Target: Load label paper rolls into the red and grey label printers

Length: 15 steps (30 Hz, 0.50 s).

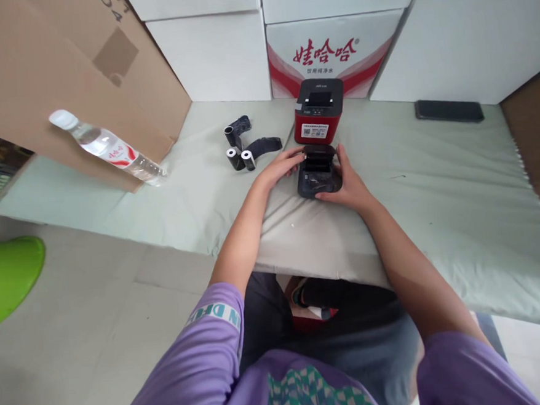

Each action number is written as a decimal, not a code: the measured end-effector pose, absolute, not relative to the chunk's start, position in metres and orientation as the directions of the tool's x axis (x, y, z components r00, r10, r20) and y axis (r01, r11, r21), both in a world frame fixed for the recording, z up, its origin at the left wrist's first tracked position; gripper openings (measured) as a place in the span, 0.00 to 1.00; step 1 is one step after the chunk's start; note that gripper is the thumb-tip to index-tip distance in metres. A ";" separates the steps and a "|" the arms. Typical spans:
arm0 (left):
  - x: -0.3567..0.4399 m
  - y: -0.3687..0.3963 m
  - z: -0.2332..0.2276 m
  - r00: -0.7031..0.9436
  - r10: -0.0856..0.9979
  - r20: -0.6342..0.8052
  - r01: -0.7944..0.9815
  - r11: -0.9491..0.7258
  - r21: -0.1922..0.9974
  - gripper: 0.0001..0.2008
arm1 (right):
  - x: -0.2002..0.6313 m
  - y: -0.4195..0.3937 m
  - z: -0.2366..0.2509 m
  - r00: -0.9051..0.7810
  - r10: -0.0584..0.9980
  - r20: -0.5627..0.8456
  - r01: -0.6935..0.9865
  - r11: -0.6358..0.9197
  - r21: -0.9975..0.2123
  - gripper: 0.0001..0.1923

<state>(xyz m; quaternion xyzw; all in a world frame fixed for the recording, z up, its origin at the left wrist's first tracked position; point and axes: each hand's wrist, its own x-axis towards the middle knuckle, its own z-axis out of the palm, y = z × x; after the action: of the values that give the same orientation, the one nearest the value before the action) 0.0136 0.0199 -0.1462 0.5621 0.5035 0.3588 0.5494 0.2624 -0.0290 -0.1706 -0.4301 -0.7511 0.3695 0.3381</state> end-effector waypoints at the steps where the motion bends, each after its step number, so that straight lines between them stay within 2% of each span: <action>1: 0.017 0.021 -0.148 0.206 0.969 -0.133 0.184 0.095 0.978 0.22 | 0.262 -0.029 -0.170 -0.400 0.897 0.186 0.396 0.352 -0.848 0.83; 4: 0.027 0.025 -0.156 0.095 0.995 -0.015 0.255 -0.010 0.967 0.15 | 0.261 -0.029 -0.169 -0.388 0.905 0.176 0.399 0.337 -0.853 0.85; 5: 0.030 0.026 -0.158 0.059 0.998 0.033 0.294 -0.049 0.955 0.15 | 0.261 -0.029 -0.169 -0.387 0.906 0.172 0.399 0.333 -0.855 0.86; 9: 0.033 0.030 -0.160 -0.030 0.994 0.103 0.449 -0.079 0.890 0.29 | 0.260 -0.030 -0.165 -0.397 0.903 0.164 0.390 0.328 -0.860 0.85; 11: 0.032 0.031 -0.160 -0.049 0.993 0.110 0.474 -0.074 0.877 0.30 | 0.260 -0.031 -0.165 -0.411 0.896 0.170 0.383 0.339 -0.859 0.84; 13: 0.031 0.031 -0.160 -0.050 0.992 0.119 0.465 -0.083 0.881 0.27 | 0.260 -0.030 -0.167 -0.417 0.892 0.176 0.382 0.348 -0.856 0.83; 15: 0.030 0.031 -0.161 -0.045 0.993 0.111 0.420 -0.082 0.904 0.19 | 0.261 -0.029 -0.170 -0.414 0.891 0.184 0.385 0.355 -0.852 0.84</action>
<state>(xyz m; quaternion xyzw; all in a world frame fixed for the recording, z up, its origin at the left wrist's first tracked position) 0.0298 0.0305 -0.1607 0.6021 0.5866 0.4224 0.3389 0.2612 -0.0286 -0.1703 -0.4246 -0.7516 0.3771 0.3356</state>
